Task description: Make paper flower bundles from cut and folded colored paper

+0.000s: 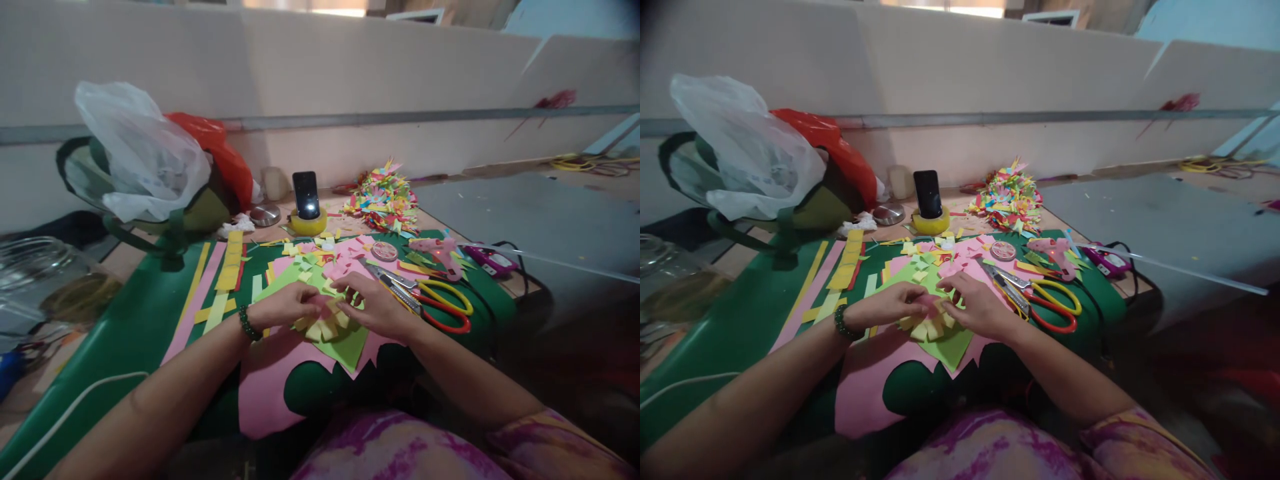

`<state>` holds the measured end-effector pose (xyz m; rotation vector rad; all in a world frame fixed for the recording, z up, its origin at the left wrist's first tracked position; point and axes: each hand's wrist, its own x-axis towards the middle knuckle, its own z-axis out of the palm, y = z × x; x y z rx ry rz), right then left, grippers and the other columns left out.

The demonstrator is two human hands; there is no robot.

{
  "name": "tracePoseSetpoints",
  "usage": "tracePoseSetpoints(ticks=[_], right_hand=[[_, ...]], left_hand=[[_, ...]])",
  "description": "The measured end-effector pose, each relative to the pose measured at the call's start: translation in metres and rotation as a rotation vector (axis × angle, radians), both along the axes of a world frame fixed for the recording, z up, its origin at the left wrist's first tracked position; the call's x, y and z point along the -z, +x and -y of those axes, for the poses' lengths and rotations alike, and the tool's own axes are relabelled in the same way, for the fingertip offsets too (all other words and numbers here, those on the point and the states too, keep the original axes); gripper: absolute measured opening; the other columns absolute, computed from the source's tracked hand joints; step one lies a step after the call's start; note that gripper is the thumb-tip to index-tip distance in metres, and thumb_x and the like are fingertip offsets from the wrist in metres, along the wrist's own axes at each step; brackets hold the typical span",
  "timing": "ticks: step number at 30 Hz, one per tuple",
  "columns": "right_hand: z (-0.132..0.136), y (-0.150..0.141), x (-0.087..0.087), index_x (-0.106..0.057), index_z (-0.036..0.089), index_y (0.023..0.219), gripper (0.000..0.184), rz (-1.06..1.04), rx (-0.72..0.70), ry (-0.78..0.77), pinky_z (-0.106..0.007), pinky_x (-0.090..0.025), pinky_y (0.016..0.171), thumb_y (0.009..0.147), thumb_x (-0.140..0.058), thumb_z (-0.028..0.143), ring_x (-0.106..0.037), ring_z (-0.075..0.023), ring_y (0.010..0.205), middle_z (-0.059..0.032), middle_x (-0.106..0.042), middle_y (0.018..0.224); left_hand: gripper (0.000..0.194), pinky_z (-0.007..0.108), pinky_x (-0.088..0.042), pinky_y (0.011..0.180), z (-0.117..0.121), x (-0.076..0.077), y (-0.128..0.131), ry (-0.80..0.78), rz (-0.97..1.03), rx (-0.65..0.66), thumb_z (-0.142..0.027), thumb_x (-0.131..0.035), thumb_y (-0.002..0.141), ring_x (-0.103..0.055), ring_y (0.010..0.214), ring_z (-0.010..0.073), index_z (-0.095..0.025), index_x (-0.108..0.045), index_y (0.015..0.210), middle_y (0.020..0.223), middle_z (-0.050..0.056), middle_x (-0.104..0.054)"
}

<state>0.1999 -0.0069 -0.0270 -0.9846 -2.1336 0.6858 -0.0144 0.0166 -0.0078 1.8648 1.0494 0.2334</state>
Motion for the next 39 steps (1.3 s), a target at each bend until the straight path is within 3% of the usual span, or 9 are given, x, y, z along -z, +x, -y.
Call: tracePoseSetpoints(ticks=[7,12,17,21,25,28,30,33,39], right_hand=[[-0.007,0.018,-0.001,-0.063,0.018,0.102,0.025,-0.217,0.226,-0.004,-0.03,-0.052,0.071,0.092,-0.049,0.037,-0.063,-0.0177,0.085,-0.0079,-0.068,0.099],[-0.008,0.025,0.003,-0.066,0.018,0.102,0.034,-0.173,0.203,-0.159,-0.029,-0.049,0.06,0.09,-0.049,0.045,-0.059,-0.0151,0.062,-0.003,-0.066,0.072],[-0.001,0.011,-0.009,-0.049,0.022,0.137,0.086,-0.087,-0.045,-0.16,-0.036,-0.05,0.085,0.064,-0.078,0.058,-0.061,-0.0242,0.105,-0.0125,-0.062,0.124],[0.006,-0.004,-0.016,-0.07,0.017,0.097,0.037,0.248,-0.332,-0.281,-0.024,-0.046,0.062,0.088,-0.057,0.05,-0.06,-0.0142,0.067,-0.0039,-0.068,0.078],[-0.006,0.026,-0.013,-0.065,0.018,0.075,0.035,0.327,-0.043,-0.069,-0.023,-0.042,0.06,0.096,-0.041,0.032,-0.056,-0.0129,0.062,-0.0023,-0.066,0.07],[-0.021,0.067,-0.013,-0.062,0.02,0.071,0.031,0.275,0.58,0.1,-0.026,-0.039,0.057,0.092,-0.045,0.036,-0.055,-0.0167,0.062,-0.0037,-0.062,0.066],[-0.026,0.083,-0.015,-0.064,0.02,0.081,0.028,0.177,0.783,0.149,-0.027,-0.038,0.056,0.09,-0.047,0.04,-0.055,-0.018,0.061,-0.0037,-0.06,0.065],[-0.018,0.078,-0.018,-0.064,0.019,0.095,0.031,0.046,0.632,0.149,-0.027,-0.04,0.057,0.089,-0.05,0.046,-0.055,-0.0167,0.06,-0.0025,-0.061,0.068],[0.007,0.063,-0.009,-0.065,0.018,0.1,0.033,0.006,0.444,0.093,-0.028,-0.044,0.055,0.088,-0.054,0.047,-0.055,-0.0146,0.057,-0.0026,-0.063,0.071]], left_hand=[[0.014,0.024,-0.03,0.053,0.001,-0.023,-0.005,-0.015,0.141,-0.12,-0.03,-0.057,0.069,-0.037,0.059,0.0109,-0.019,-0.049,0.067,0.063,-0.005,-0.042],[0.015,0.023,-0.033,0.055,0.003,-0.031,-0.007,-0.016,0.189,-0.114,-0.031,-0.06,0.069,-0.041,0.061,0.011,-0.017,-0.054,0.068,0.064,-0.004,-0.048],[0.021,0.024,-0.043,0.06,0.005,-0.03,-0.007,-0.055,0.33,-0.119,-0.033,-0.068,0.069,-0.053,0.069,0.014,-0.014,-0.067,0.077,0.075,0.002,-0.064],[0.016,0.026,-0.043,0.054,0.0,-0.032,-0.019,-0.018,0.601,-0.342,-0.033,-0.064,0.062,-0.051,0.059,0.0137,-0.017,-0.058,0.063,0.063,0.001,-0.057],[0.013,0.029,-0.045,0.06,-0.013,-0.042,-0.04,0.221,0.824,-0.583,-0.033,-0.054,0.066,-0.052,0.063,0.0152,-0.021,-0.048,0.065,0.065,0.0,-0.052],[0.015,0.027,-0.044,0.06,-0.02,-0.045,-0.048,0.193,0.662,-0.559,-0.032,-0.062,0.062,-0.054,0.064,0.0148,-0.02,-0.054,0.067,0.066,0.0,-0.055],[0.019,0.025,-0.041,0.056,-0.019,-0.041,-0.044,0.079,0.441,-0.439,-0.029,-0.067,0.058,-0.053,0.062,0.0138,-0.017,-0.059,0.07,0.066,0.0,-0.057],[0.037,0.024,-0.039,0.053,-0.011,-0.027,-0.025,0.025,0.168,-0.284,-0.026,-0.063,0.06,-0.05,0.059,0.0127,-0.015,-0.065,0.095,0.067,-0.003,-0.056],[0.068,0.028,-0.045,0.065,0.003,0.007,0.007,0.309,-0.237,-0.091,-0.014,-0.054,0.068,-0.06,0.075,0.0194,-0.014,-0.05,0.136,0.083,0.002,-0.064]])
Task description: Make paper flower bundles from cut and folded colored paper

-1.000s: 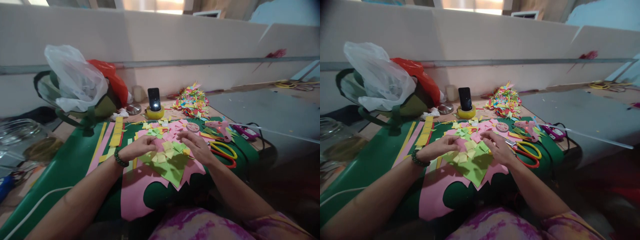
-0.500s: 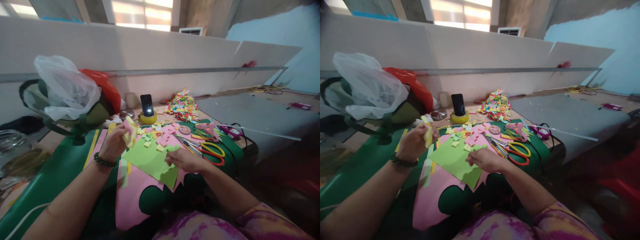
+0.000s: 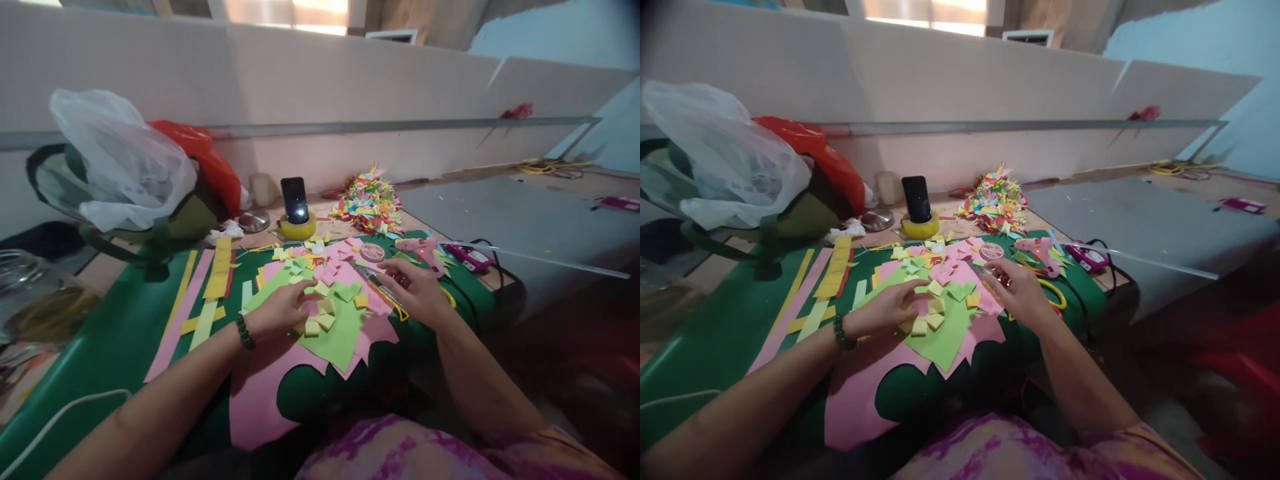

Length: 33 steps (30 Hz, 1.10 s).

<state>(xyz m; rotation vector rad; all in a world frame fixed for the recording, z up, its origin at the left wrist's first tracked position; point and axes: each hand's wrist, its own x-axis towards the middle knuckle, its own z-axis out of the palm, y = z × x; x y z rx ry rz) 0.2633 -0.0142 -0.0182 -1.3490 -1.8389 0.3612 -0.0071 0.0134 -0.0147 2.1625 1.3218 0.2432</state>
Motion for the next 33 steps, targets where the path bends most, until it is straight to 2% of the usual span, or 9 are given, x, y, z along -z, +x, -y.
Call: tracePoseSetpoints(ticks=[3,5,8,12,15,19,21,28,33], right_hand=[[0.004,0.024,0.008,-0.067,0.019,0.098,0.035,-0.027,0.065,-0.048,-0.029,-0.046,0.057,0.086,-0.055,0.05,-0.057,-0.0163,0.06,-0.0042,-0.066,0.075],[0.002,0.048,0.012,-0.068,0.02,0.091,0.036,-0.032,0.15,-0.066,-0.031,-0.047,0.06,0.084,-0.056,0.052,-0.06,-0.0184,0.064,-0.0058,-0.068,0.078],[-0.005,0.088,0.014,-0.068,0.02,0.08,0.04,0.061,0.395,-0.077,-0.034,-0.046,0.063,0.081,-0.053,0.056,-0.06,-0.021,0.066,-0.0082,-0.069,0.079],[-0.013,0.124,0.009,-0.068,0.019,0.079,0.044,0.246,0.683,-0.15,-0.034,-0.04,0.06,0.081,-0.048,0.058,-0.057,-0.0218,0.064,-0.01,-0.068,0.079],[-0.009,0.12,0.005,-0.067,0.019,0.074,0.047,0.23,0.657,-0.179,-0.031,-0.039,0.059,0.082,-0.046,0.061,-0.057,-0.0209,0.063,-0.0065,-0.066,0.069],[0.004,0.09,0.005,-0.069,0.019,0.08,0.052,0.096,0.371,-0.129,-0.028,-0.041,0.059,0.083,-0.047,0.066,-0.057,-0.0171,0.062,-0.0036,-0.068,0.072],[0.006,0.082,0.006,-0.07,0.02,0.083,0.053,0.091,0.318,-0.145,-0.028,-0.041,0.057,0.082,-0.048,0.068,-0.058,-0.017,0.062,-0.0037,-0.069,0.075],[-0.026,0.108,0.01,-0.074,0.017,0.089,0.056,0.42,0.659,-0.303,-0.032,-0.043,0.067,0.088,-0.042,0.063,-0.067,-0.0273,0.084,-0.0129,-0.074,0.091],[-0.054,0.121,0.018,-0.071,0.014,0.101,0.054,0.378,0.583,-0.38,-0.031,-0.044,0.067,0.086,-0.047,0.061,-0.067,-0.0273,0.088,-0.0155,-0.073,0.098]], left_hand=[[0.065,0.036,-0.049,0.08,0.001,0.005,0.0,0.205,-0.134,0.037,-0.014,-0.054,0.073,-0.062,0.094,0.0252,-0.015,-0.048,0.137,0.102,0.01,-0.068],[0.047,0.042,-0.047,0.088,0.001,0.003,-0.001,0.328,-0.181,0.067,-0.015,-0.053,0.078,-0.06,0.104,0.0282,-0.014,-0.059,0.124,0.112,0.014,-0.066],[0.022,0.041,-0.047,0.089,0.007,-0.002,0.001,0.352,-0.213,0.152,-0.016,-0.049,0.084,-0.061,0.099,0.0268,-0.015,-0.068,0.095,0.105,0.013,-0.068],[0.024,0.036,-0.047,0.078,0.016,-0.003,0.005,0.322,-0.294,0.201,-0.022,-0.045,0.088,-0.063,0.084,0.0236,-0.016,-0.068,0.087,0.088,0.01,-0.069],[0.024,0.036,-0.046,0.076,0.019,-0.002,0.005,0.268,-0.355,0.225,-0.025,-0.046,0.089,-0.063,0.081,0.0232,-0.018,-0.067,0.081,0.088,0.009,-0.069],[0.025,0.039,-0.044,0.086,0.022,-0.006,0.003,0.233,-0.349,0.269,-0.026,-0.043,0.091,-0.064,0.088,0.0237,-0.02,-0.066,0.086,0.093,0.008,-0.07],[0.024,0.041,-0.041,0.091,0.023,-0.008,0.003,0.244,-0.333,0.273,-0.025,-0.042,0.091,-0.064,0.091,0.0236,-0.02,-0.066,0.089,0.095,0.007,-0.07],[0.025,0.051,-0.032,0.102,0.025,-0.014,0.003,0.167,-0.359,0.295,-0.042,-0.054,0.089,-0.062,0.103,0.0281,-0.019,-0.064,0.083,0.102,0.009,-0.07],[0.022,0.054,-0.03,0.104,0.029,-0.015,0.006,0.193,-0.381,0.263,-0.04,-0.065,0.078,-0.061,0.1,0.0287,-0.019,-0.058,0.079,0.094,0.007,-0.069]])
